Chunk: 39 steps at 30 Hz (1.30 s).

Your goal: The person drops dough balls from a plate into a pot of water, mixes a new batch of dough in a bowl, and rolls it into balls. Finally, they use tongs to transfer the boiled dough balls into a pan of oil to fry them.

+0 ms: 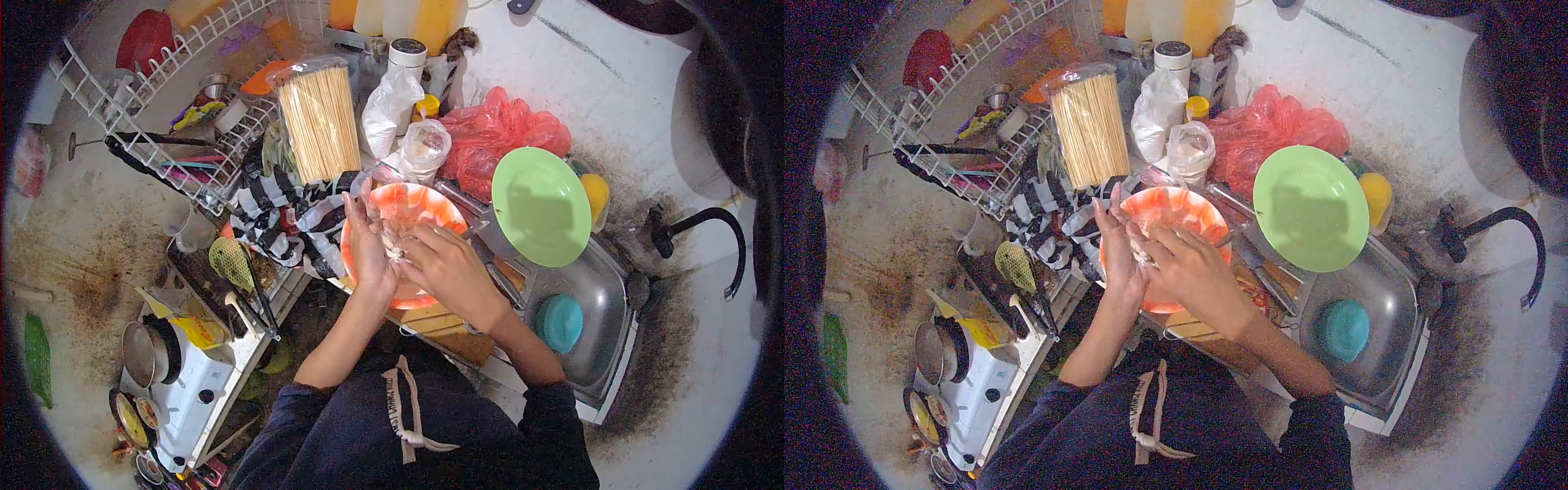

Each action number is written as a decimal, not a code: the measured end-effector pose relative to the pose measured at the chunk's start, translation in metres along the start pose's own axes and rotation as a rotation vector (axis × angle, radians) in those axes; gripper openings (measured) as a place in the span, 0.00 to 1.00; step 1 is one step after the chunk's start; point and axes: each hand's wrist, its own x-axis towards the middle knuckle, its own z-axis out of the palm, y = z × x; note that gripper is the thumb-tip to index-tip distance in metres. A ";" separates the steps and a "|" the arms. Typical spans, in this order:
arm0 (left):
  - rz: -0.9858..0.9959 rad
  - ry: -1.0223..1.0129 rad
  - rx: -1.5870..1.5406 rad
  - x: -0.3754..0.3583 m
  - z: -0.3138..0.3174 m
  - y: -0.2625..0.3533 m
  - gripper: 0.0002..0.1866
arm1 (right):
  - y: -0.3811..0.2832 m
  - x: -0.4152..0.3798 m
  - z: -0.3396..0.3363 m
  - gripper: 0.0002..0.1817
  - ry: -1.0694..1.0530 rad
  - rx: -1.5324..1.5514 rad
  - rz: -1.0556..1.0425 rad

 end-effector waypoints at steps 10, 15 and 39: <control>-0.033 -0.027 -0.177 0.005 -0.002 0.005 0.30 | 0.016 -0.005 -0.012 0.19 -0.054 0.384 0.253; -0.039 0.052 -0.173 0.000 0.007 0.003 0.28 | 0.004 -0.004 0.004 0.14 0.099 0.464 0.357; -0.074 -0.103 -0.366 0.013 -0.015 -0.011 0.23 | 0.001 0.003 0.005 0.25 0.164 0.324 0.200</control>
